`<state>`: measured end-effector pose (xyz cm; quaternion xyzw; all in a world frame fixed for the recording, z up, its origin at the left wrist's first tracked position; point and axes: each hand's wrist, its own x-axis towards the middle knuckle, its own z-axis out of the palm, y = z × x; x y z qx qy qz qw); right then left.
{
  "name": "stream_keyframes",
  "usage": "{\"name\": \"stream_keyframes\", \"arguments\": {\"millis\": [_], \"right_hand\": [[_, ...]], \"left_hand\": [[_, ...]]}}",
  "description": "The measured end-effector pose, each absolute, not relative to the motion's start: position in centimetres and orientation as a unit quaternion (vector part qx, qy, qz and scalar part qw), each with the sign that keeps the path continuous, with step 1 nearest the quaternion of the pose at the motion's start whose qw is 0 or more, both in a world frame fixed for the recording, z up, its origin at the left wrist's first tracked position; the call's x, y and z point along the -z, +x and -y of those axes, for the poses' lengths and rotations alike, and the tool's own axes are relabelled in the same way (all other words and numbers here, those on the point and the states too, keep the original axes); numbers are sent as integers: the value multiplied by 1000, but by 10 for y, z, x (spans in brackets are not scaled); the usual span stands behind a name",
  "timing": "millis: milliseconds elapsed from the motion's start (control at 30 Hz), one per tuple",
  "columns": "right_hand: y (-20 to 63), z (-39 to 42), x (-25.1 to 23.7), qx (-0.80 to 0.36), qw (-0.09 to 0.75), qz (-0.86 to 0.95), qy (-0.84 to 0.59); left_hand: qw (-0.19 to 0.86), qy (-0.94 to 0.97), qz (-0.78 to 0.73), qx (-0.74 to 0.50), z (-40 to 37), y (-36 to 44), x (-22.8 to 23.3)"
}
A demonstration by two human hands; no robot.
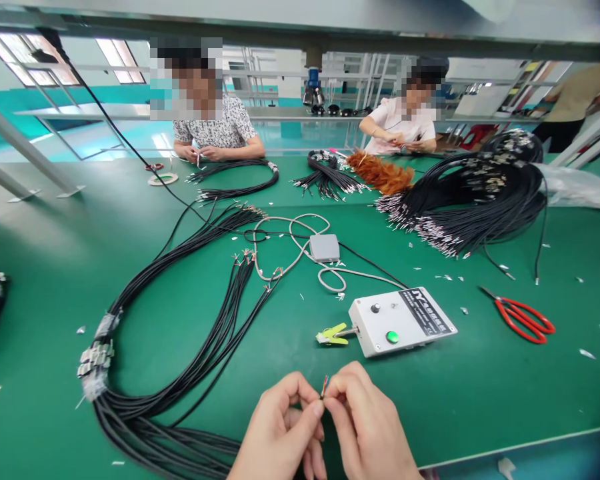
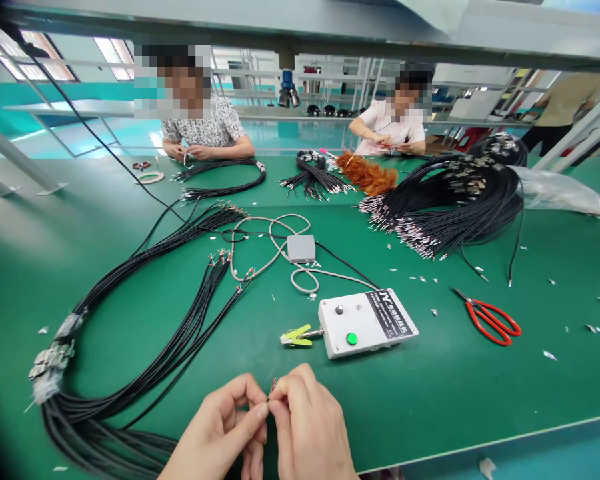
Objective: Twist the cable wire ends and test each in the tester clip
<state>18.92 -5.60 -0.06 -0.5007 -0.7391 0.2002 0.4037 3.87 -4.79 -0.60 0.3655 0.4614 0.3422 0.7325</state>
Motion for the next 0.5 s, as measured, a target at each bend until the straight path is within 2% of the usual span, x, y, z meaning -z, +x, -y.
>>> {"name": "stream_keyframes", "arguments": {"millis": [167,267,500], "right_hand": [[199,60,-2,-357,428,642,-527],[197,50,-8,-445,411,579,-546],[193,29,-11,-748,369,341,-433]], "left_hand": [[735,367,-463,-333,47,39,3],[725,390,-469,-319,47,37,0],[727,385,-473,-317,50,34,-10]]}}
